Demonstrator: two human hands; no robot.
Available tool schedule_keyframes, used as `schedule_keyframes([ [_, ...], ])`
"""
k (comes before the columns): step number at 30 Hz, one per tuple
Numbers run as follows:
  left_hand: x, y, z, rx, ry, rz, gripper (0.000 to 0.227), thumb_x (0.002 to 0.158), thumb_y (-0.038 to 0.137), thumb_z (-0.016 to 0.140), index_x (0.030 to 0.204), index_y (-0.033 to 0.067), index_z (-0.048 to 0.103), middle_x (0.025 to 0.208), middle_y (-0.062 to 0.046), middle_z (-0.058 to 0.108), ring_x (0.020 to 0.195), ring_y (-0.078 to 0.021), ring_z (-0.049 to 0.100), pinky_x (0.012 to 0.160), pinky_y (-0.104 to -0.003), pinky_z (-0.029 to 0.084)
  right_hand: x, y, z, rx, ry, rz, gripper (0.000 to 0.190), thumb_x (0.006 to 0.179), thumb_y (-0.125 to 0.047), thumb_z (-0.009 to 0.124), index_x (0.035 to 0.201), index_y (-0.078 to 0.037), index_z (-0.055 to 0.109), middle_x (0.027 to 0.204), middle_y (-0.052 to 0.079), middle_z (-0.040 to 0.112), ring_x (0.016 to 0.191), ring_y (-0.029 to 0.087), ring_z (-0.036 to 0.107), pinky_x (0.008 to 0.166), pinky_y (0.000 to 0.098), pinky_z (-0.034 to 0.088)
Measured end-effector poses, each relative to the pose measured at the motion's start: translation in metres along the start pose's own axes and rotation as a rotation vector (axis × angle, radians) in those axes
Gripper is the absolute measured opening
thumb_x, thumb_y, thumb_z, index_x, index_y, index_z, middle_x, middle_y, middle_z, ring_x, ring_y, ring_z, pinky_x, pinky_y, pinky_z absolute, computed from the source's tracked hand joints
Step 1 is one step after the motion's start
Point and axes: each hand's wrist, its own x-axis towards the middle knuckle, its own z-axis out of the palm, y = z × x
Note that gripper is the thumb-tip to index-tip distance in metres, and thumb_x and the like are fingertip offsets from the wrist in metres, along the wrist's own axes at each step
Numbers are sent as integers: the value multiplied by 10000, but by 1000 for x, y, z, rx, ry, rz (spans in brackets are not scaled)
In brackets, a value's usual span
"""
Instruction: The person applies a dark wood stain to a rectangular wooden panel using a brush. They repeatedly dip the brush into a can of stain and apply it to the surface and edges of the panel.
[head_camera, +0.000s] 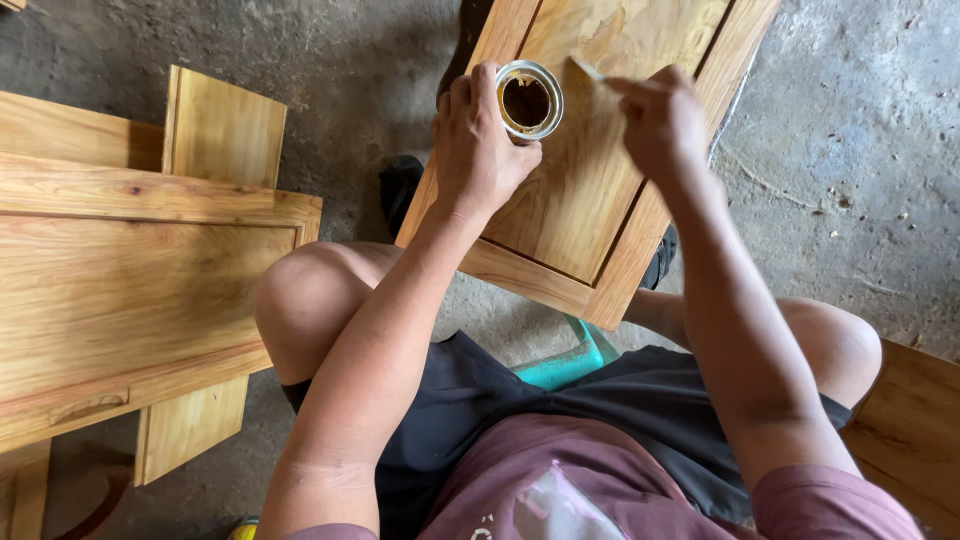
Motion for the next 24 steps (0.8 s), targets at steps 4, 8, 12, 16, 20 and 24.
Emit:
schedule_keyframes([
  [4, -2, 0, 1, -8, 8, -4, 817, 638, 170, 908, 1308, 122, 443, 1216, -137, 574, 1182, -362, 573, 974, -533, 468, -1, -6, -9, 131, 79, 159, 271, 1044, -95, 618, 1249, -167, 780, 1016, 86, 608, 816, 153, 553, 617, 263, 485],
  [8, -1, -1, 0, -17, -6, 4, 818, 630, 168, 910, 1298, 128, 438, 1213, -137, 569, 1185, -360, 572, 955, -534, 468, 0, -11, -3, 74, -15, -15, 263, 1090, -77, 613, 1234, -183, 806, 977, 101, 619, 842, 189, 538, 611, 289, 486],
  [12, -4, -2, 3, -7, 24, 9, 815, 636, 165, 912, 1296, 124, 436, 1209, -139, 568, 1191, -367, 567, 962, -536, 473, 19, 9, -1, 140, 14, 70, 254, 1069, -100, 645, 1266, -170, 789, 1058, 100, 605, 855, 158, 556, 676, 280, 493],
  [16, -1, -5, 5, -21, 29, 27, 827, 633, 168, 910, 1305, 120, 431, 1203, -140, 565, 1174, -354, 576, 957, -530, 485, 26, 7, 16, 58, 151, -42, 369, 1006, 6, 618, 1299, -137, 792, 1070, 122, 614, 889, 178, 576, 666, 282, 515],
  [20, 1, -3, 3, -4, 0, -5, 805, 628, 179, 911, 1278, 125, 438, 1185, -137, 573, 1163, -362, 579, 917, -547, 475, 5, -16, 13, 35, 14, -57, 268, 1081, -58, 647, 1248, -183, 815, 974, 123, 617, 825, 214, 567, 619, 322, 502],
  [24, 0, 0, 2, 1, 8, -15, 759, 658, 155, 875, 1277, 120, 438, 1183, -133, 577, 1152, -358, 582, 922, -537, 479, 25, -10, -16, 150, -31, 116, 269, 1082, -89, 618, 1248, -207, 794, 1052, 124, 611, 779, 171, 598, 609, 315, 504],
])
